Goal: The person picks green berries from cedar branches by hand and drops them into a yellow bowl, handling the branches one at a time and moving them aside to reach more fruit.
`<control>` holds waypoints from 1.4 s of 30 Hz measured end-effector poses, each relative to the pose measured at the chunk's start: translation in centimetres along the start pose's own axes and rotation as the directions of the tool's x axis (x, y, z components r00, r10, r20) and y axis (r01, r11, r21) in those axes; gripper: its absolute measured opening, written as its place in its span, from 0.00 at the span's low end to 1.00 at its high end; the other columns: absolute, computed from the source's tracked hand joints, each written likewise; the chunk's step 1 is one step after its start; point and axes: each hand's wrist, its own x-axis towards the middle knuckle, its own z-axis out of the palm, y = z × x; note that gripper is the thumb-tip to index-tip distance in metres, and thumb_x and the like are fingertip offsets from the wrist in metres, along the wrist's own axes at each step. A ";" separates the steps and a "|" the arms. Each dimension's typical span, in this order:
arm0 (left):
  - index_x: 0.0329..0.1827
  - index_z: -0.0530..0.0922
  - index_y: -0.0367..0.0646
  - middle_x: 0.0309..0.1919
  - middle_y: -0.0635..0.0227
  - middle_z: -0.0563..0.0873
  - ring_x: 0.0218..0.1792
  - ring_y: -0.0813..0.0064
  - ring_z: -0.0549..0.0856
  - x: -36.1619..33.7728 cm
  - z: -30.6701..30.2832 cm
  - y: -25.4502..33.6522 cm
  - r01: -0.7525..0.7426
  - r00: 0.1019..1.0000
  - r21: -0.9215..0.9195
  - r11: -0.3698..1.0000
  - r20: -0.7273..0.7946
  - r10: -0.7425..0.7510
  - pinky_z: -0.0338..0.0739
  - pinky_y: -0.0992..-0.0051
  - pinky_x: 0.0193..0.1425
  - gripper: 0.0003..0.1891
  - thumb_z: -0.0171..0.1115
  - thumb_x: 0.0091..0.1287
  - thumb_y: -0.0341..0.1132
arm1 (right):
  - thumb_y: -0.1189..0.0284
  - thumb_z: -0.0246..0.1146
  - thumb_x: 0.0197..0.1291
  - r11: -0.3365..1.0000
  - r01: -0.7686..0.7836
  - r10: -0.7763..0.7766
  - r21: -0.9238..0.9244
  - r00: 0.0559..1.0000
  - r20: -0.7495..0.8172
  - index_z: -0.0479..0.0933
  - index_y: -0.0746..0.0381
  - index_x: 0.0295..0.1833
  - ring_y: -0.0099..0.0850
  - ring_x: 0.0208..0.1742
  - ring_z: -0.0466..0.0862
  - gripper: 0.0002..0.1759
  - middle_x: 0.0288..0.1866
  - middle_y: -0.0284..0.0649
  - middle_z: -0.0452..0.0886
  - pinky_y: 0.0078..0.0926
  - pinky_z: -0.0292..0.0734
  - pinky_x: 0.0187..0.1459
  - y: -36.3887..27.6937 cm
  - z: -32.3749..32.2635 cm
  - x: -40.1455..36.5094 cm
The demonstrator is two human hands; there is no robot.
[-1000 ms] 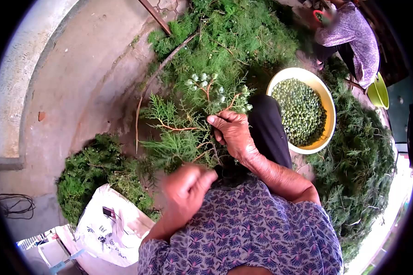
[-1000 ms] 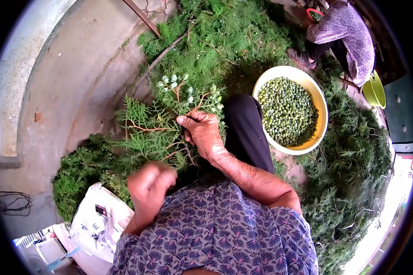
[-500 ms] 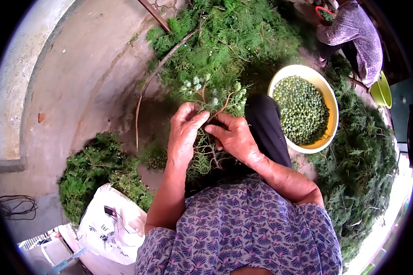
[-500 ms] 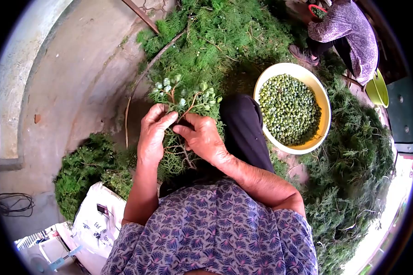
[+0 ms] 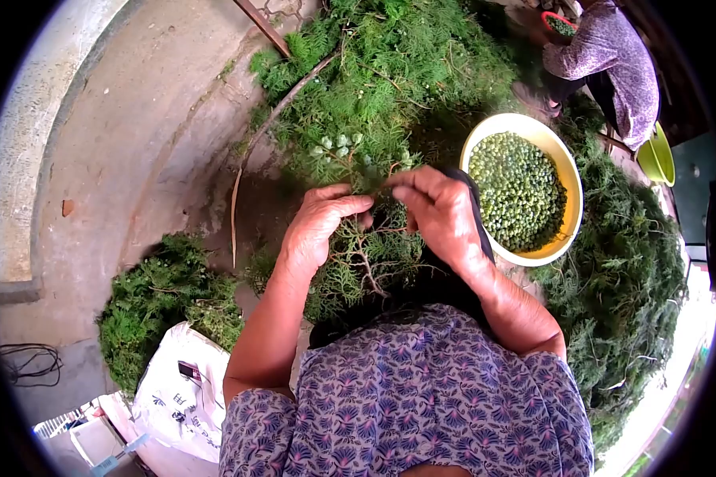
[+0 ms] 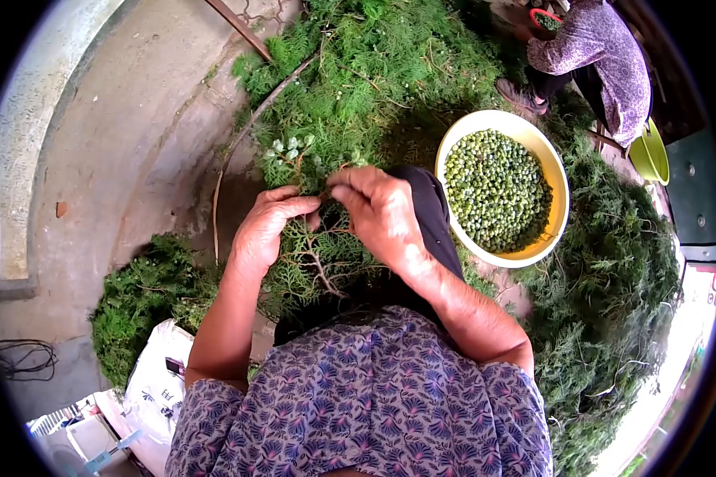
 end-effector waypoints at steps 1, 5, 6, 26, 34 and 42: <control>0.36 0.81 0.34 0.26 0.66 0.83 0.26 0.76 0.80 0.0 0.3 0.1 0.002 1.000 -0.003 1.000 0.007 -0.002 0.70 0.78 0.39 0.09 0.65 0.56 0.30 | 0.82 0.60 0.56 0.999 -0.029 0.028 -0.022 0.999 -0.036 0.79 0.66 0.41 0.22 0.24 0.78 0.07 0.31 0.42 0.80 0.21 0.72 0.24 -0.6 -0.2 0.6; 0.33 0.80 0.32 0.23 0.64 0.82 0.25 0.76 0.80 0.0 0.4 -0.1 -0.024 0.999 -0.109 0.994 -0.028 0.021 0.73 0.77 0.31 0.06 0.63 0.57 0.26 | 0.86 0.59 0.51 0.931 0.332 -0.326 -0.155 0.943 0.062 0.78 0.66 0.44 0.35 0.32 0.80 0.13 0.33 0.45 0.78 0.27 0.75 0.33 0.5 0.0 3.3; 0.32 0.80 0.32 0.22 0.64 0.82 0.24 0.77 0.79 -0.1 0.4 0.0 -0.041 0.999 -0.098 0.994 -0.010 0.040 0.72 0.78 0.29 0.05 0.63 0.57 0.26 | 0.87 0.60 0.48 0.938 0.296 -0.281 -0.177 0.954 0.105 0.79 0.64 0.45 0.42 0.37 0.79 0.16 0.34 0.47 0.77 0.30 0.75 0.39 0.7 0.3 3.7; 0.31 0.81 0.36 0.13 0.74 0.76 0.15 0.88 0.72 -1.1 2.8 -1.5 -0.224 0.931 -0.027 0.974 -0.301 0.206 0.65 0.85 0.18 0.04 0.64 0.59 0.28 | 0.74 0.63 0.58 0.795 -0.202 0.071 0.572 0.967 0.244 0.78 0.64 0.38 0.17 0.19 0.70 0.04 0.21 0.30 0.74 0.13 0.60 0.18 -1.7 -1.5 2.9; 0.26 0.79 0.36 0.16 0.72 0.77 0.15 0.86 0.73 -1.5 3.1 -1.3 -0.321 0.908 0.019 0.947 -0.278 0.313 0.65 0.83 0.18 0.04 0.59 0.59 0.23 | 0.77 0.65 0.52 0.930 0.348 -0.334 -0.119 0.935 0.119 0.79 0.66 0.42 0.36 0.39 0.81 0.10 0.36 0.43 0.82 0.28 0.76 0.41 0.9 2.1 2.4; 0.31 0.81 0.35 0.14 0.75 0.76 0.16 0.88 0.72 -1.3 2.5 -2.0 -0.300 0.933 -0.029 0.953 -0.216 0.287 0.65 0.85 0.19 0.04 0.63 0.60 0.27 | 0.70 0.61 0.60 0.652 -0.324 0.261 0.686 0.945 0.198 0.78 0.62 0.37 0.16 0.13 0.64 0.07 0.23 0.32 0.76 0.13 0.53 0.14 0.8 0.3 3.3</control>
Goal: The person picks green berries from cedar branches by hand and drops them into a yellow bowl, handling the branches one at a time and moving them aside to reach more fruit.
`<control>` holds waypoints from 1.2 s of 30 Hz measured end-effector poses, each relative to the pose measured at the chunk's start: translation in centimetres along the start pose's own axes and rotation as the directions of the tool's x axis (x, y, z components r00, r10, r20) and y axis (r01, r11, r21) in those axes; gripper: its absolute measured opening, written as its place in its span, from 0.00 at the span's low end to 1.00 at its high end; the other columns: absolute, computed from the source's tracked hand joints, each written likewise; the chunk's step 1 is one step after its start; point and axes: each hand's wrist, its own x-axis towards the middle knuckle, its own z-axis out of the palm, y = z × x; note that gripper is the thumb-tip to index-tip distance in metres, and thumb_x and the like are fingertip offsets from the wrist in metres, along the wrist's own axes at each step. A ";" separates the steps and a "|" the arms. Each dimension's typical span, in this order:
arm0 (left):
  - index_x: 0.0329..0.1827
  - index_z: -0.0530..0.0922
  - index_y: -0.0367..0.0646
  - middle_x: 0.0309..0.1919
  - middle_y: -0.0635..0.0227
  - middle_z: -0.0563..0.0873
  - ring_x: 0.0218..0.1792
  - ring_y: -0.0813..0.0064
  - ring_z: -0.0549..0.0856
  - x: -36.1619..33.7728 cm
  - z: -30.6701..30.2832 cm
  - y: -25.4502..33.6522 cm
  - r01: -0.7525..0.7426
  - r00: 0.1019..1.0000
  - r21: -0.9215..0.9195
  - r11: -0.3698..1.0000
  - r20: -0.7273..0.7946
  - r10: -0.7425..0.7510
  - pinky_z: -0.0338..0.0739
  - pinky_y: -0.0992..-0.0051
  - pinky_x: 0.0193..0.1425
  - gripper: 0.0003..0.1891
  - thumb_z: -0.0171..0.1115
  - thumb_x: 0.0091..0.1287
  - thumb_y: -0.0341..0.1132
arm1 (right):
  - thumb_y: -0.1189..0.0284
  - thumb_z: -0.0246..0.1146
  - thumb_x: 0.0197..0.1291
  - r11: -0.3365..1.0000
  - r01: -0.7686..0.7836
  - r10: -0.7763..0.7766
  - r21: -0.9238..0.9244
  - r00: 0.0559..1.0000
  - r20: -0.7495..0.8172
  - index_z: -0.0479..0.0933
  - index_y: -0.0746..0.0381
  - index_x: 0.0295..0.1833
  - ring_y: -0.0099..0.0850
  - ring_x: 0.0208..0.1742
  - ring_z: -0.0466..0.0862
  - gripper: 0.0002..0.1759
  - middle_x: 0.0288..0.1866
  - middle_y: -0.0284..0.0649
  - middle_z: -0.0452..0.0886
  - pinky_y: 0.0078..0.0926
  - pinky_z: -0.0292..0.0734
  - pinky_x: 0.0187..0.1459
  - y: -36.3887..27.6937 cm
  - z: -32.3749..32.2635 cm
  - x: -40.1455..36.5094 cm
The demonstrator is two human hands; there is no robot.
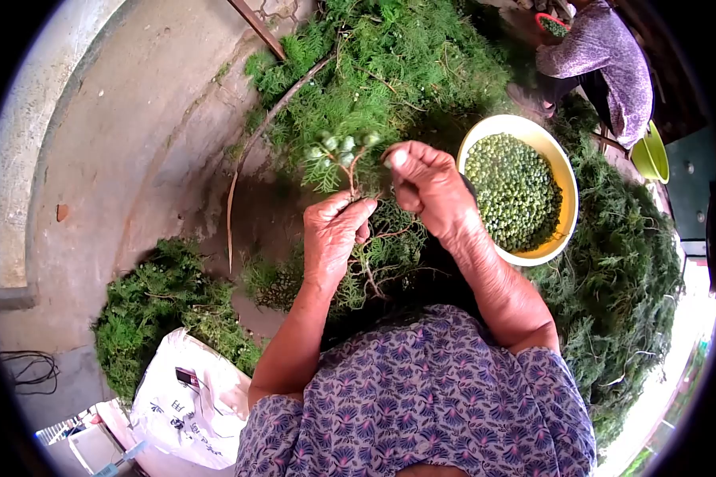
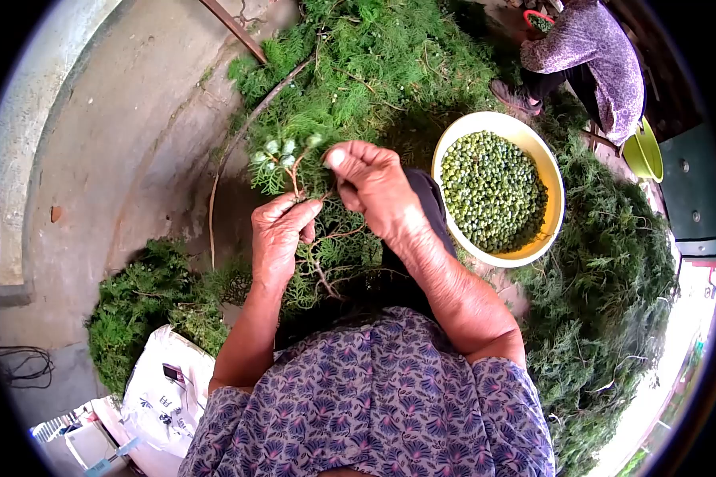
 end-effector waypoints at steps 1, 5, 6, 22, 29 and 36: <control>0.32 0.81 0.35 0.15 0.74 0.76 0.16 0.88 0.72 0.0 -0.1 -0.1 0.007 1.000 -0.023 1.000 0.000 -0.007 0.65 0.85 0.19 0.03 0.63 0.60 0.27 | 0.67 0.61 0.60 0.996 0.020 -0.023 0.091 0.999 0.042 0.78 0.61 0.39 0.17 0.14 0.64 0.08 0.22 0.32 0.75 0.14 0.53 0.13 -0.1 -0.8 0.3; 0.31 0.80 0.35 0.15 0.73 0.77 0.15 0.86 0.73 -0.1 -0.2 -0.2 -0.002 1.000 -0.072 0.997 -0.024 0.000 0.65 0.84 0.19 0.04 0.63 0.60 0.28 | 0.65 0.60 0.60 0.975 0.084 -0.039 0.208 0.977 -0.209 0.74 0.64 0.40 0.21 0.19 0.68 0.12 0.29 0.38 0.77 0.15 0.58 0.17 -3.1 -3.3 -0.9; 0.31 0.80 0.35 0.16 0.72 0.77 0.16 0.86 0.73 -0.1 -0.3 -0.4 -0.024 1.000 -0.065 0.998 -0.018 0.023 0.66 0.84 0.19 0.05 0.63 0.61 0.29 | 0.64 0.60 0.60 0.991 0.099 -0.070 0.092 0.959 -0.274 0.74 0.64 0.40 0.21 0.22 0.69 0.14 0.30 0.39 0.77 0.16 0.60 0.19 -3.8 -5.1 -1.2; 0.35 0.80 0.33 0.28 0.72 0.81 0.31 0.83 0.79 1.1 -0.4 0.4 -0.141 0.989 -0.067 0.988 -0.050 0.138 0.75 0.80 0.36 0.04 0.60 0.57 0.20 | 0.76 0.59 0.59 0.513 0.113 -0.697 -0.851 0.633 -0.336 0.80 0.64 0.47 0.24 0.34 0.81 0.12 0.37 0.39 0.84 0.19 0.75 0.36 -6.3 -16.6 -1.9; 0.34 0.81 0.37 0.30 0.71 0.83 0.31 0.83 0.80 1.1 1.1 1.8 -0.156 0.957 -0.242 0.958 -0.276 0.086 0.74 0.82 0.39 0.04 0.64 0.57 0.22 | 0.85 0.57 0.57 0.658 0.512 -0.523 -0.552 0.838 0.155 0.80 0.65 0.40 0.23 0.35 0.79 0.08 0.39 0.38 0.79 0.15 0.77 0.37 -2.0 -1.5 -2.3; 0.36 0.82 0.38 0.29 0.68 0.85 0.29 0.77 0.82 1.1 1.2 1.7 -0.185 0.968 -0.371 0.910 -0.229 0.103 0.77 0.77 0.37 0.04 0.65 0.58 0.25 | 0.75 0.59 0.62 0.574 0.465 -0.563 -0.674 0.822 0.088 0.78 0.68 0.43 0.20 0.31 0.77 0.08 0.33 0.35 0.76 0.15 0.74 0.33 -2.4 0.8 0.1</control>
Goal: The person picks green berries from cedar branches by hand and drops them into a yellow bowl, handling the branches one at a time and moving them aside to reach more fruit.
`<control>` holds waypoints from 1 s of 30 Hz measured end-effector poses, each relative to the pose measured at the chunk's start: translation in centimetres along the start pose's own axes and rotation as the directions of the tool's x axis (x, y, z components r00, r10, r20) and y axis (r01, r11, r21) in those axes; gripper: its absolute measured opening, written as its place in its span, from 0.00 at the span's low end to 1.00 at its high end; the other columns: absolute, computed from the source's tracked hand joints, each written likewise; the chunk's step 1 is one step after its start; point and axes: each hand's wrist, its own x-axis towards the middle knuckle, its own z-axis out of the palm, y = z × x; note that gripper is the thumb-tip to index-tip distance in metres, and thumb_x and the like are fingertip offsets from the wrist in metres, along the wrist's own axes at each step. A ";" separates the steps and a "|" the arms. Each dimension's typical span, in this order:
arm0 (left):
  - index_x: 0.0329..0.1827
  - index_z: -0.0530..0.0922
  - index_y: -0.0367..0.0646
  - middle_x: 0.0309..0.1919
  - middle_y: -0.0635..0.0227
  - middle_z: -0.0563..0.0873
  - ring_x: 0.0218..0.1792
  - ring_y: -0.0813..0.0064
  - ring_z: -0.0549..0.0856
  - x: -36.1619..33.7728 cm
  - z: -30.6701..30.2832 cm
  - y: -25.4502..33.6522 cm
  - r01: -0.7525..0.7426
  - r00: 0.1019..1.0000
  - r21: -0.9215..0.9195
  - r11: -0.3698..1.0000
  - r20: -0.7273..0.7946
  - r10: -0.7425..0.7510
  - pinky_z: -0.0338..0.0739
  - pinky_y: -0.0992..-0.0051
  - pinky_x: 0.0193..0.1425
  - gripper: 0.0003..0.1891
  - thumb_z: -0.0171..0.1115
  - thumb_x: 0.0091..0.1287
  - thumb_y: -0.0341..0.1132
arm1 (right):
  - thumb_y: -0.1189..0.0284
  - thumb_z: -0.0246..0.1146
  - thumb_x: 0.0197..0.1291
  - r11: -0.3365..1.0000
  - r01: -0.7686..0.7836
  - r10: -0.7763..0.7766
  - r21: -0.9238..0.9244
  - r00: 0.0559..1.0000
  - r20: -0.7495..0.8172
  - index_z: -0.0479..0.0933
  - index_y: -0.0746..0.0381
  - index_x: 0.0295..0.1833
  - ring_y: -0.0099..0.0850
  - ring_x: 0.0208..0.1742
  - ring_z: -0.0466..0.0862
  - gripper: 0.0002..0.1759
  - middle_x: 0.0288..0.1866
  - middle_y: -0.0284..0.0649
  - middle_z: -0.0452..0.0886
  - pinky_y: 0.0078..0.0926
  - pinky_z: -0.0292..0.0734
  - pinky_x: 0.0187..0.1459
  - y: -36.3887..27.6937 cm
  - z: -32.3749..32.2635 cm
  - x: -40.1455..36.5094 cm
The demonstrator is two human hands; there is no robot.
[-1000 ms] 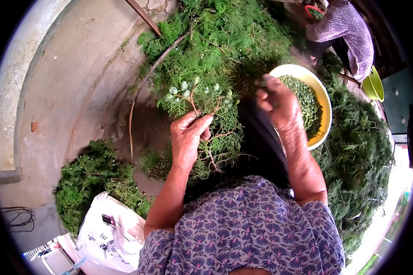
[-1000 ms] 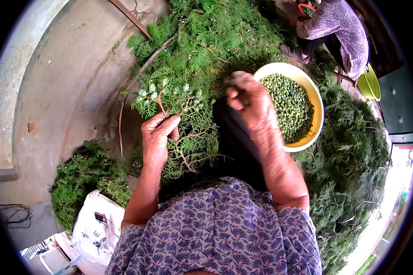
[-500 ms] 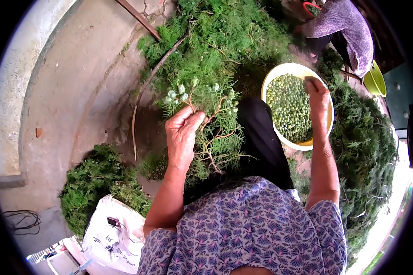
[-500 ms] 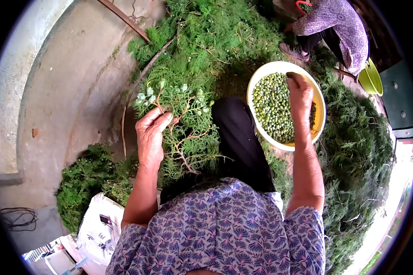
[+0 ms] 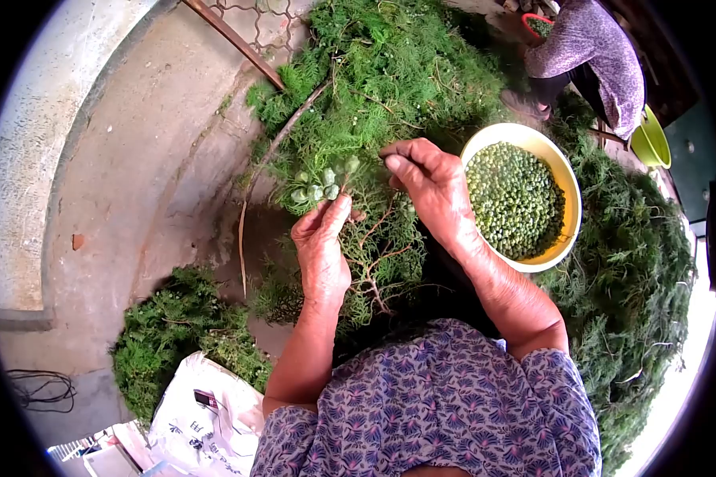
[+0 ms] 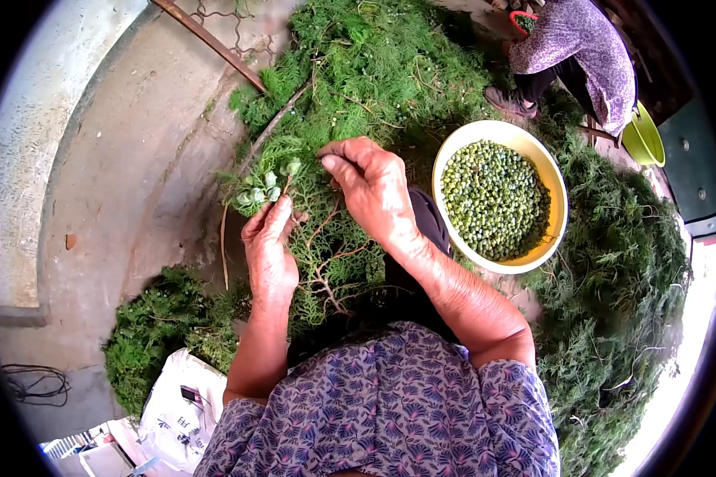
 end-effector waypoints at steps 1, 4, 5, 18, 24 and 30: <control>0.36 0.83 0.38 0.29 0.68 0.84 0.28 0.77 0.82 0.0 0.2 0.1 0.002 1.000 0.001 1.000 0.005 -0.002 0.77 0.77 0.36 0.04 0.65 0.58 0.26 | 0.75 0.59 0.62 1.000 0.003 -0.003 -0.006 1.000 -0.002 0.78 0.68 0.43 0.20 0.31 0.77 0.08 0.33 0.35 0.76 0.15 0.74 0.33 0.0 0.0 0.5; 0.35 0.82 0.36 0.27 0.68 0.83 0.26 0.78 0.80 -0.1 0.6 0.3 -0.008 0.999 0.042 0.999 0.041 0.007 0.76 0.76 0.34 0.03 0.64 0.59 0.25 | 0.64 0.65 0.56 0.997 0.070 -0.068 -0.015 0.995 0.072 0.80 0.68 0.40 0.36 0.36 0.81 0.16 0.33 0.46 0.80 0.30 0.74 0.38 0.4 0.3 1.5; 0.35 0.82 0.36 0.26 0.69 0.83 0.25 0.78 0.79 -0.2 0.6 0.3 -0.025 0.997 0.059 0.998 0.080 0.020 0.76 0.77 0.33 0.03 0.64 0.59 0.25 | 0.61 0.66 0.54 1.000 0.017 -0.018 0.009 0.992 0.123 0.80 0.68 0.40 0.36 0.36 0.81 0.18 0.33 0.46 0.80 0.31 0.74 0.38 0.3 0.4 1.5; 0.30 0.82 0.35 0.22 0.72 0.80 0.21 0.84 0.73 -0.5 2.1 0.0 -0.026 1.000 0.096 0.995 0.002 0.026 0.66 0.83 0.27 0.02 0.63 0.59 0.25 | 0.78 0.65 0.53 0.955 0.183 -0.220 -0.233 0.965 -0.143 0.74 0.66 0.37 0.26 0.30 0.77 0.07 0.30 0.39 0.79 0.20 0.73 0.33 0.4 2.1 -0.3; 0.40 0.71 0.39 0.37 0.61 0.83 0.33 0.77 0.81 -0.5 0.3 -0.2 0.009 0.998 0.068 0.998 -0.058 -0.005 0.70 0.80 0.28 0.12 0.66 0.56 0.23 | 0.82 0.58 0.57 0.886 -0.182 0.300 0.425 0.926 -0.228 0.72 0.66 0.41 0.26 0.31 0.80 0.07 0.32 0.37 0.78 0.22 0.75 0.32 1.5 -1.6 2.7; 0.34 0.83 0.37 0.25 0.68 0.84 0.21 0.78 0.75 -0.5 0.7 0.1 0.048 0.999 0.064 0.997 -0.006 -0.048 0.68 0.78 0.29 0.03 0.64 0.58 0.26 | 0.78 0.61 0.58 0.553 -0.483 0.394 0.679 0.870 0.297 0.66 0.61 0.54 0.34 0.43 0.81 0.19 0.44 0.42 0.75 0.21 0.74 0.35 1.6 -4.0 2.6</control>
